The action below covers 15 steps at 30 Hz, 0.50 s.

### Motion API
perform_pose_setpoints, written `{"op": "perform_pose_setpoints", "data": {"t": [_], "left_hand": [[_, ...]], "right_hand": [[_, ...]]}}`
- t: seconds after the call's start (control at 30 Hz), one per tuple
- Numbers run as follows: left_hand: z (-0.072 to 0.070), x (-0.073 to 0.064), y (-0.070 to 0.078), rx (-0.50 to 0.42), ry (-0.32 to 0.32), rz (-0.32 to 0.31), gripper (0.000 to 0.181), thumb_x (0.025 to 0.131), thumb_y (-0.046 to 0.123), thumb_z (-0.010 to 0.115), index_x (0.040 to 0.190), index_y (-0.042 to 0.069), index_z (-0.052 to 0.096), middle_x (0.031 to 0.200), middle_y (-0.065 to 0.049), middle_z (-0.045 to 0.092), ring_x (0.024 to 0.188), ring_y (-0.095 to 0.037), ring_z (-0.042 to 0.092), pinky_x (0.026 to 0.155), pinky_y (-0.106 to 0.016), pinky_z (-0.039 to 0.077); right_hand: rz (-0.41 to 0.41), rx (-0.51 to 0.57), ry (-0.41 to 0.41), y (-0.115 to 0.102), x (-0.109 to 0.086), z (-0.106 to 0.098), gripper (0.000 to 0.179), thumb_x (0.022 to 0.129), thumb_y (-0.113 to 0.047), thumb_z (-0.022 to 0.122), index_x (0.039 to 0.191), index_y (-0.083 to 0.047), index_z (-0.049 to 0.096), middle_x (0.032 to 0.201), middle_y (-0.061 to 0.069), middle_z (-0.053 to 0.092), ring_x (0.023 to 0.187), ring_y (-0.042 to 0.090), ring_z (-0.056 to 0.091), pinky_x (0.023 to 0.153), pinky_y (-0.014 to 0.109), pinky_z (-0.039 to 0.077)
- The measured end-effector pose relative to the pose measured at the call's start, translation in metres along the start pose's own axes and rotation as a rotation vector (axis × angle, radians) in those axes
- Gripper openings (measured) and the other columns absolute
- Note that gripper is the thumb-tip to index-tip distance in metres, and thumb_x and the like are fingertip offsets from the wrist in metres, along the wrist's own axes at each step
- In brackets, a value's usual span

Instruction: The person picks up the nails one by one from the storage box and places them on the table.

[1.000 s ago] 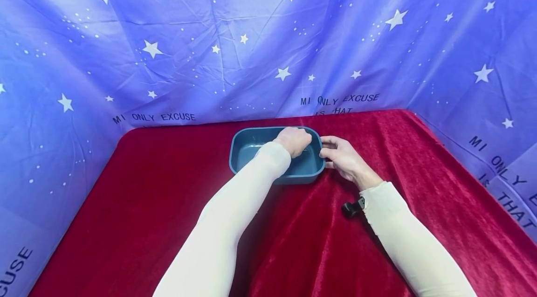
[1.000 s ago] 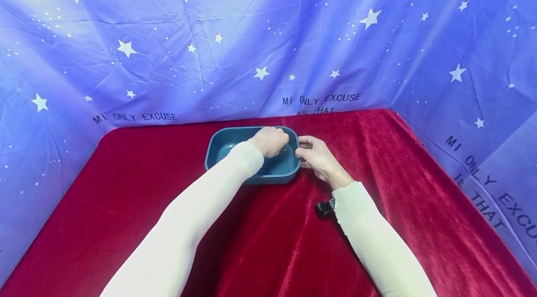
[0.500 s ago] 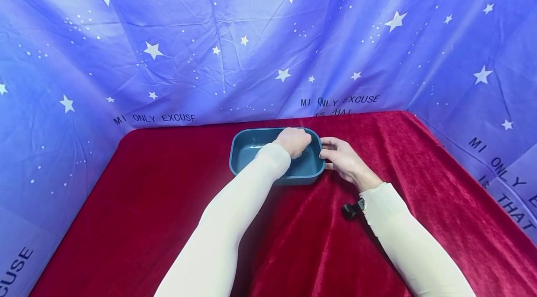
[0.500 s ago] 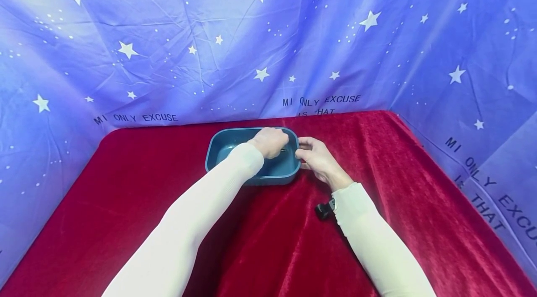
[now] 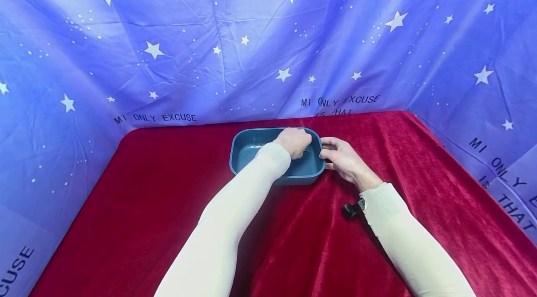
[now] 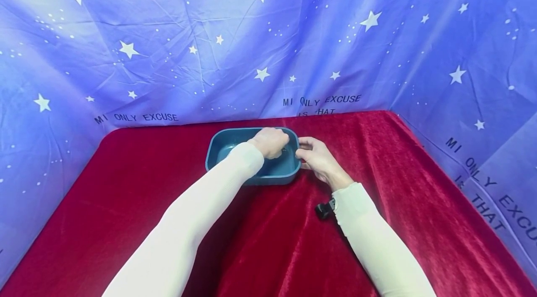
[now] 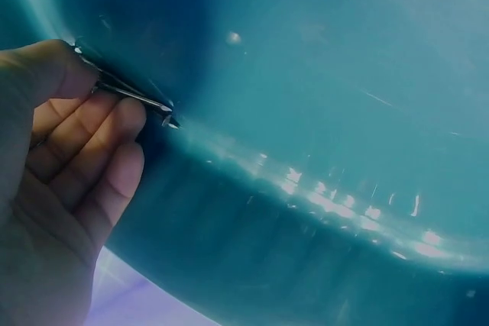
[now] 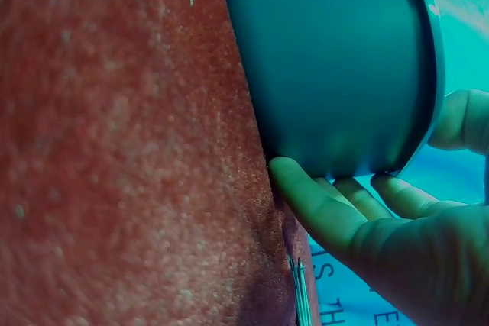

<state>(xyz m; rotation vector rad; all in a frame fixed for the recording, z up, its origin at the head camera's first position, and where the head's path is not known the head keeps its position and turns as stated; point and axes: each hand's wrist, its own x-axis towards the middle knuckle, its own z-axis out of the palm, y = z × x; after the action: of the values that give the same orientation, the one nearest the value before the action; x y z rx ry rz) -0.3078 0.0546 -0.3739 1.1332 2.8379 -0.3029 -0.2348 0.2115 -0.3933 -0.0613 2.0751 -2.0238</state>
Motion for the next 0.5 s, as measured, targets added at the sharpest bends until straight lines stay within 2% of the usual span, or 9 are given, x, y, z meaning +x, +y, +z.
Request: {"op": "perform_pose_setpoints", "data": {"t": [0.2, 0.5], "left_hand": [[-0.001, -0.0023, -0.0015, -0.02, 0.002, 0.006, 0.016, 0.088, 0.023, 0.064, 0.103, 0.018, 0.068, 0.089, 0.001, 0.064, 0.078, -0.017, 0.057, 0.074, -0.032, 0.051], [-0.0067, -0.0068, -0.0091, -0.055, -0.008, 0.003, 0.01, 0.086, 0.023, 0.067, 0.095, 0.02, 0.066, 0.082, 0.003, 0.061, 0.075, -0.016, 0.058, 0.071, -0.033, 0.051]], "right_hand": [[0.001, -0.005, 0.006, 0.0008, -0.0003, 0.0007, 0.054, 0.085, 0.005, 0.047, 0.137, 0.007, 0.036, 0.13, 0.03, 0.043, 0.098, 0.027, 0.059, 0.083, 0.042, 0.054], [-0.011, -0.003, 0.009, 0.0004, -0.0002, 0.0016, 0.052, 0.086, 0.005, 0.046, 0.137, 0.008, 0.036, 0.13, 0.029, 0.044, 0.096, 0.025, 0.06, 0.079, 0.04, 0.055]]}}
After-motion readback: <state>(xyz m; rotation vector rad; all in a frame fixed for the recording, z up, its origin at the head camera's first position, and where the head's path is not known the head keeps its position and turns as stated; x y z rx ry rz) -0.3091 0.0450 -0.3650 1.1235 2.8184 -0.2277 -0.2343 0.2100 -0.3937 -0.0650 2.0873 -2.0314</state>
